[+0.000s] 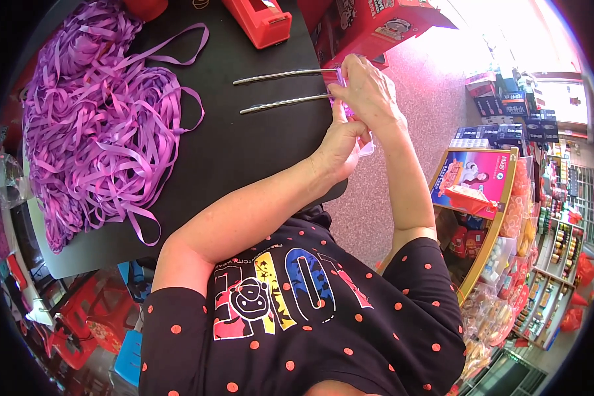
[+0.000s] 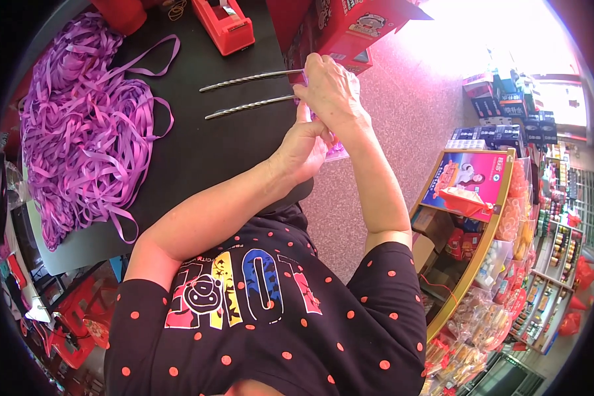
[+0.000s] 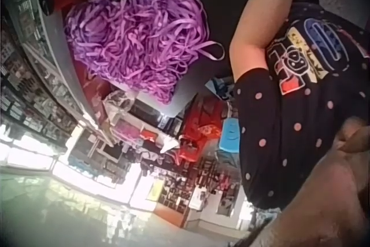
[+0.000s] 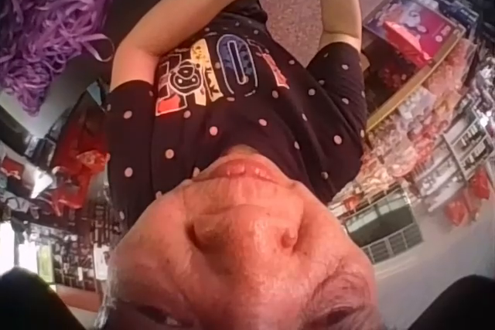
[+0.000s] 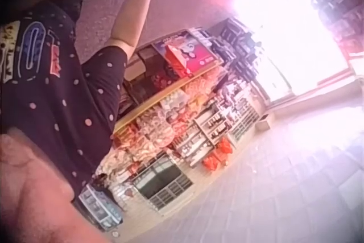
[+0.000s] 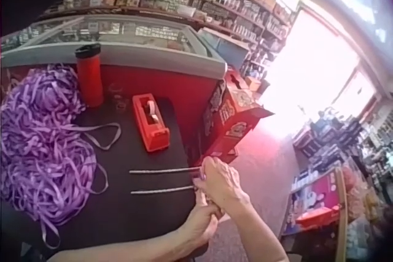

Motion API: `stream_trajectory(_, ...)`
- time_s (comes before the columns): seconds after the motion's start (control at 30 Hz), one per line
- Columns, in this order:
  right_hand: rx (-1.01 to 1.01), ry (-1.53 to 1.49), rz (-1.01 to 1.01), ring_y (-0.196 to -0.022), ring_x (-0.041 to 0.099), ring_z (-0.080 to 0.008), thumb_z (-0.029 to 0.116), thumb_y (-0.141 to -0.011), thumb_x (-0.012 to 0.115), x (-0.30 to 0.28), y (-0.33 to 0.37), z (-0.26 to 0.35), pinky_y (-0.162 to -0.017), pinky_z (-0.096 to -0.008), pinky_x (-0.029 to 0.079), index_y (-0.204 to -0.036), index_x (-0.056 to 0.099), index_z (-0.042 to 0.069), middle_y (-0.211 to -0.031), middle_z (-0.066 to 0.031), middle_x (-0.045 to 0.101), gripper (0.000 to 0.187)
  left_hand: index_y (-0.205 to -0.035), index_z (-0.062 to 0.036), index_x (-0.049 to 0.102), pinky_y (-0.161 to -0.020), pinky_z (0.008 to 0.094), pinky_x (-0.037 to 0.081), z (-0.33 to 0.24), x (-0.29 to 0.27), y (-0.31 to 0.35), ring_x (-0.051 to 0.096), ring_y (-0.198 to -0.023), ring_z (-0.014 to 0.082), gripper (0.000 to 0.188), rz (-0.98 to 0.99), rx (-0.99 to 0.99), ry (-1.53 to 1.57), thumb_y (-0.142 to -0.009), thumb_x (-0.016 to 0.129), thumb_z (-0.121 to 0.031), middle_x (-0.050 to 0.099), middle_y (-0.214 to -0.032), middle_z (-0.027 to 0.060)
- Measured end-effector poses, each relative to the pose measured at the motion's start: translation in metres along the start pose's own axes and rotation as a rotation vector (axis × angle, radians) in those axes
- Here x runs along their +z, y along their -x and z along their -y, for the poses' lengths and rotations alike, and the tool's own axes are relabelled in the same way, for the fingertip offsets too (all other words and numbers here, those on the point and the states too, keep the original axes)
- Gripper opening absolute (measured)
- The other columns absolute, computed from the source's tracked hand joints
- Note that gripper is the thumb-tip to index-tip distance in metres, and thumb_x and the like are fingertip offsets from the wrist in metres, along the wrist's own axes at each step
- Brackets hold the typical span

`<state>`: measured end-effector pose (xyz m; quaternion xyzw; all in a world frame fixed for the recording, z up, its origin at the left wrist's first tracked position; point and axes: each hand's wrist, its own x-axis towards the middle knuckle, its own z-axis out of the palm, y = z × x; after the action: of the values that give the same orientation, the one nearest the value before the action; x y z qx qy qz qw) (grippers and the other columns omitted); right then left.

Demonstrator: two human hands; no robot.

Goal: The recorder uses a two-pronged metal tool to wrap purple ribbon into structured loops, securing them with adhesive tape from a dispenser.

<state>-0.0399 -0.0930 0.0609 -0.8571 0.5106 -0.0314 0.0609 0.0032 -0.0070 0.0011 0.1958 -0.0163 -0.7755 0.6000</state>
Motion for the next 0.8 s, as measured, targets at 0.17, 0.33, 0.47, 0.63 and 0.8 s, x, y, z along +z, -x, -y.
stream_trajectory(0.17,0.052,-0.052,0.002,-0.093,0.060,-0.0332,0.021,-0.075,0.067,-0.003,0.005,0.006,-0.080,-0.0434,0.047,-0.094,0.055,0.002,-0.094,-0.0157,0.061,0.030,-0.146,-0.0297,-0.003,-0.072,0.0292,0.040,0.001,0.000,0.000,0.050,-0.081,0.0153,0.109,-0.007,0.015,0.003,-0.060,0.048,0.012,0.051,-0.101,0.0065)
stream_trajectory(0.33,0.071,-0.095,-0.123,-0.086,0.061,-0.0331,0.024,-0.074,0.064,0.010,0.009,-0.008,-0.076,-0.0410,0.047,-0.091,0.055,0.005,-0.090,-0.0133,0.062,0.027,-0.145,-0.0294,0.004,-0.068,0.0294,0.041,0.002,0.001,0.000,0.050,-0.083,0.0164,0.105,-0.032,-0.001,0.004,-0.059,0.049,0.013,0.050,-0.106,0.0070)
stream_trajectory(0.47,0.203,-0.244,-0.021,-0.086,0.064,-0.0269,0.023,-0.077,0.063,0.008,0.008,-0.010,-0.076,-0.0379,0.048,-0.094,0.063,0.003,-0.087,-0.0126,0.066,0.026,-0.141,-0.0274,0.014,-0.068,0.0293,0.041,0.002,-0.002,0.000,0.050,-0.087,0.0176,0.097,0.019,0.005,-0.027,-0.060,0.049,0.012,0.048,-0.108,0.0076)
stream_trajectory(0.63,0.232,-0.737,0.049,-0.080,0.062,-0.0177,0.027,-0.085,0.061,0.017,-0.002,-0.056,-0.073,-0.0310,0.047,-0.096,0.066,-0.001,-0.087,-0.0096,0.068,0.031,-0.138,-0.0262,0.021,-0.070,0.0312,0.042,0.004,0.003,0.000,0.049,-0.093,0.0206,0.089,-0.018,0.016,-0.033,-0.062,0.048,0.012,0.047,-0.106,0.0077)
stream_trajectory(0.8,0.301,-0.749,0.227,-0.074,0.058,-0.0118,0.029,-0.088,0.061,0.021,-0.006,-0.050,-0.064,-0.0261,0.045,-0.093,0.066,-0.001,-0.081,-0.0040,0.065,0.031,-0.137,-0.0259,0.021,-0.070,0.0323,0.043,0.001,0.002,-0.002,0.050,-0.092,0.0212,0.087,-0.018,0.038,-0.042,-0.063,0.047,0.011,0.047,-0.106,0.0081)
